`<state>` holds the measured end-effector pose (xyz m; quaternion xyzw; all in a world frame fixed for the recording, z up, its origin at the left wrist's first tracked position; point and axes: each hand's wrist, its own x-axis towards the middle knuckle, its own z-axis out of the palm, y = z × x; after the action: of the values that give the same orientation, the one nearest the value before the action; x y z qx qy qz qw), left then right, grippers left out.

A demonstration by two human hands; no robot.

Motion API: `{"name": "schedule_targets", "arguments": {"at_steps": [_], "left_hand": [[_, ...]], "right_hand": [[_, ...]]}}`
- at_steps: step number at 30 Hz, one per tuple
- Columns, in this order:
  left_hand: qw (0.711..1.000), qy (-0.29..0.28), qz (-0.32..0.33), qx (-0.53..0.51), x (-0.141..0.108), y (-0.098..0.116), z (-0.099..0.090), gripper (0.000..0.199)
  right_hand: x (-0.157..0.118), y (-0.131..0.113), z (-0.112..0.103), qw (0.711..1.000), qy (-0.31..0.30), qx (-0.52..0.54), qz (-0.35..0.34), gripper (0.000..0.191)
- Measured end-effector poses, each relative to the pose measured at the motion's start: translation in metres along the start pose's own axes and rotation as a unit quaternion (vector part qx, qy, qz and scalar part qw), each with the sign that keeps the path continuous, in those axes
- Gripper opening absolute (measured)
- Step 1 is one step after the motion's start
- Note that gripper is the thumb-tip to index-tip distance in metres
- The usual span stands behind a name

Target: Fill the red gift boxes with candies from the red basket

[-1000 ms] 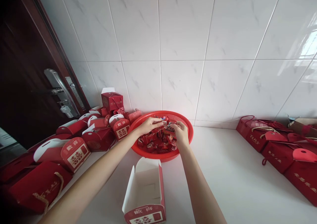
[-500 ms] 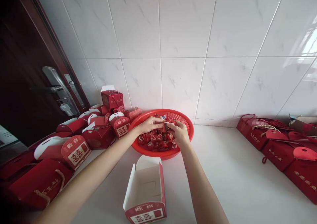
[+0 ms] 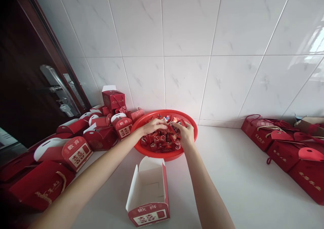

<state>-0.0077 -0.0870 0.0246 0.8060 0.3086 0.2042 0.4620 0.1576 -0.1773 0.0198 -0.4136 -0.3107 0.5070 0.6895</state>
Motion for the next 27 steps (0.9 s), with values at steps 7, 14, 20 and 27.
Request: {"name": "schedule_targets", "arguments": {"at_steps": [7,14,20,27], "left_hand": [[0.991,-0.026,-0.039,0.128,0.003,-0.016,0.005,0.042],[0.968,-0.051,-0.027,0.243,0.004,-0.014,0.009,0.036],[0.965,-0.037,-0.036,0.257,0.004,-0.014,0.007,0.016],[0.965,0.032,-0.018,0.259,0.004,-0.014,0.001,0.013]], "right_hand": [[0.009,0.006,-0.002,0.996,0.073,0.053,-0.008,0.021],[0.013,0.008,-0.005,0.993,0.083,0.079,0.009,0.017],[0.007,0.003,-0.003,0.998,0.023,0.054,0.011,0.012],[0.003,0.0,0.0,0.998,0.039,0.05,0.03,0.009]]}}
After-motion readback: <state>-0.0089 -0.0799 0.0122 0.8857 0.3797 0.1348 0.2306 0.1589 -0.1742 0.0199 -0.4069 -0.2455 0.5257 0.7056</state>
